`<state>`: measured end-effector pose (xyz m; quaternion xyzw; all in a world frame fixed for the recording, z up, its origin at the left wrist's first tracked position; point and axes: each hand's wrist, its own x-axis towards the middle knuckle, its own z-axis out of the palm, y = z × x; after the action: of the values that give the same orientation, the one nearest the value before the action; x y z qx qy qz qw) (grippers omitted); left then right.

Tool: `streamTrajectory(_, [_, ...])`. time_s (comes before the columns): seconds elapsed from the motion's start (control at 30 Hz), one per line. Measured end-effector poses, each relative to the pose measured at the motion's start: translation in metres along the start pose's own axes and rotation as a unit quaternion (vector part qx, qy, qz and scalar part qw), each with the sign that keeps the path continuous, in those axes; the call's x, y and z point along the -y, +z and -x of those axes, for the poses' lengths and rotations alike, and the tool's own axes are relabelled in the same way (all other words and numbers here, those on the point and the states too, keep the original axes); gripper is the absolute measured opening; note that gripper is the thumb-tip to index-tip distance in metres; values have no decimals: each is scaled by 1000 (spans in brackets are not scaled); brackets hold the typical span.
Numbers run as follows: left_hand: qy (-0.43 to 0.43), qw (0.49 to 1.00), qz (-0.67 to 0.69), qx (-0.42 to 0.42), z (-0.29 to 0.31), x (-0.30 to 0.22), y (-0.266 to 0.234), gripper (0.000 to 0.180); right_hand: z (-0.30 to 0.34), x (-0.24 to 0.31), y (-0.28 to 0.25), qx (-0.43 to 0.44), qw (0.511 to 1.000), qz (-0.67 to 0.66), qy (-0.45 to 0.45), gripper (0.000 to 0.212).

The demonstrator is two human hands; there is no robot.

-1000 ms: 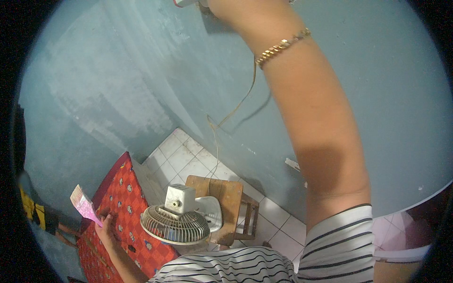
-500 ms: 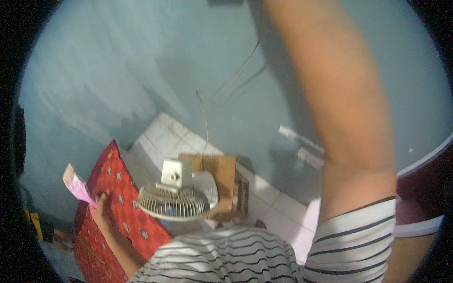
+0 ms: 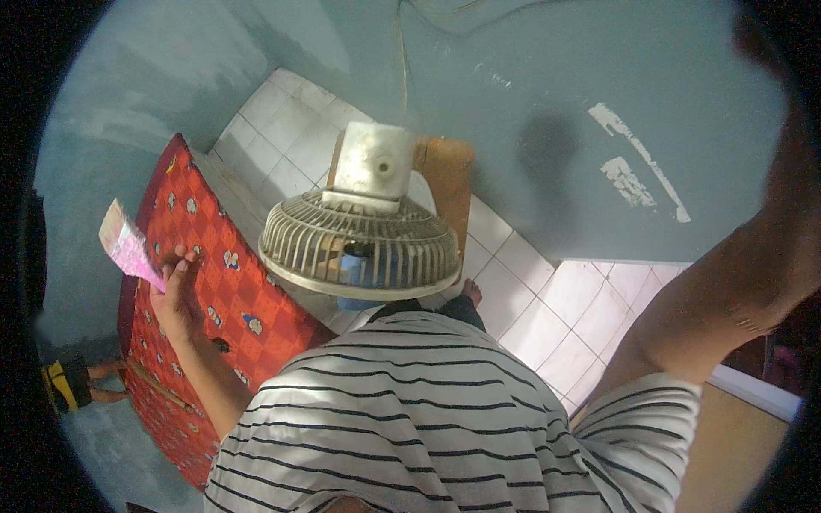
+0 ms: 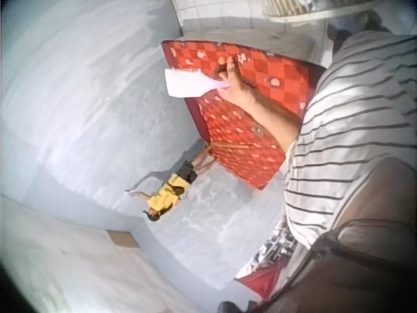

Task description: The person cleans a white table fan using a pink brush, wiping the fan's body and cage. They then plug the fan into a wall socket and turn it on. Finally, the person uses the brush to wipe the tiled floor near a pink bucket.

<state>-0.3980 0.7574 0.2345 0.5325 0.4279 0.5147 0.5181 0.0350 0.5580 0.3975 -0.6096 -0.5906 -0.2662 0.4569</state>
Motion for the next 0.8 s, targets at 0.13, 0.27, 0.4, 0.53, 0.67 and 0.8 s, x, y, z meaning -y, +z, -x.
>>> streamTrajectory(0.13, [-10, 1000, -7, -5, -13, 22, -19, 15, 109, -34, 39, 215, 917, -29, 335, 15])
streamTrajectory(0.27, [-17, 1000, -11, -1, -19, 24, -4, 13, 299, -86, 69, 486, 743, 24, 461, 18])
streamTrajectory(0.4, [-21, 1000, -11, -18, 12, 42, -2, 12, 400, -42, 94, 611, 617, -58, 492, 37])
streamTrajectory(0.53, [-34, 998, -8, -46, 59, 54, 11, 17, 418, -24, 99, 660, 688, -54, 298, 31])
streamTrajectory(0.67, [-47, 994, 4, -99, 109, 66, 12, 21, 396, -36, 100, 656, 691, -78, 294, 27])
streamTrajectory(0.8, [-60, 988, 34, -137, 149, 89, 11, 24, 366, -31, 123, 550, 787, -32, 277, 26])
